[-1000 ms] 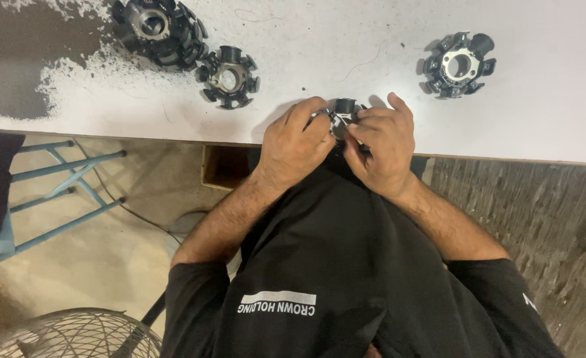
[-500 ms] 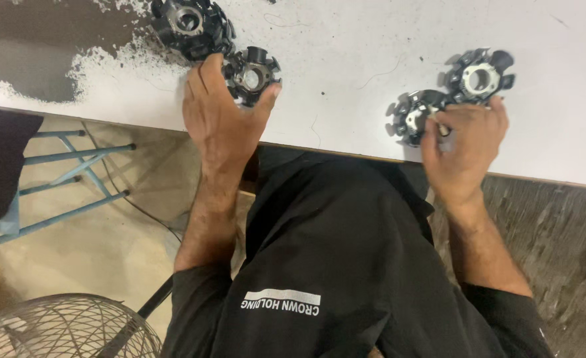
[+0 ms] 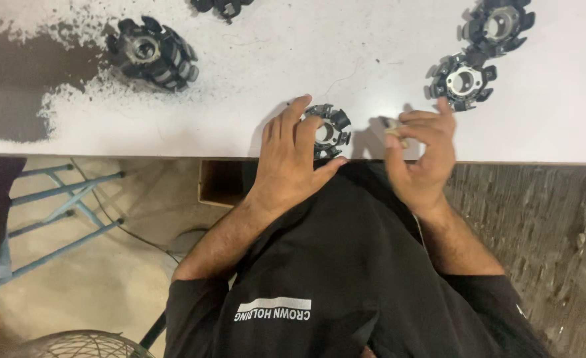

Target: The person sits at a workbench and assembles small black plastic wheel-like components by hand, fitting small inner parts into the hub of each housing and pressing them together. Finished assemblies are placed in a growing pile on the table, and the person repeatedly picks up the next unassembled housing to continue.

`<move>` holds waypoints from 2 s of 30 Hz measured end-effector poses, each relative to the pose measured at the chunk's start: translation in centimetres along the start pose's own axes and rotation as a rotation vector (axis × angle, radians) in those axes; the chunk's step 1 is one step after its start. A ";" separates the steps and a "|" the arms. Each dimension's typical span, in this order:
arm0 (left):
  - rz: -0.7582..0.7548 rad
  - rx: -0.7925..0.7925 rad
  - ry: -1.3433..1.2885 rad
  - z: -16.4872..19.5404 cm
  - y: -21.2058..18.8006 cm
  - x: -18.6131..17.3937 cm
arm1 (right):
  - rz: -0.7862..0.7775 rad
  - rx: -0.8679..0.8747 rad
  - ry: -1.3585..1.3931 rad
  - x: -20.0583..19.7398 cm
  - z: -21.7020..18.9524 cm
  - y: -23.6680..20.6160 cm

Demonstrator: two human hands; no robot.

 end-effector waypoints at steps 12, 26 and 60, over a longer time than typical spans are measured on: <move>0.030 -0.006 -0.002 -1.6 1.3 0.7 | -0.117 -0.087 -0.138 3.5 -4.3 1.7; 0.134 -0.045 -0.080 -1.7 1.2 2.5 | -0.196 -0.055 -0.084 3.0 -4.4 2.9; -0.070 -0.002 0.413 -0.7 3.6 1.5 | -0.109 0.005 -0.034 3.9 -3.5 2.1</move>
Point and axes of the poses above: each hand's wrist, its own y-axis towards the middle knuckle, its own x-axis out of the palm, z = x × y, the point moved 1 cm from there along y, towards the middle knuckle, and after that the axes turned 9 degrees about -y, right-handed, at the moved point
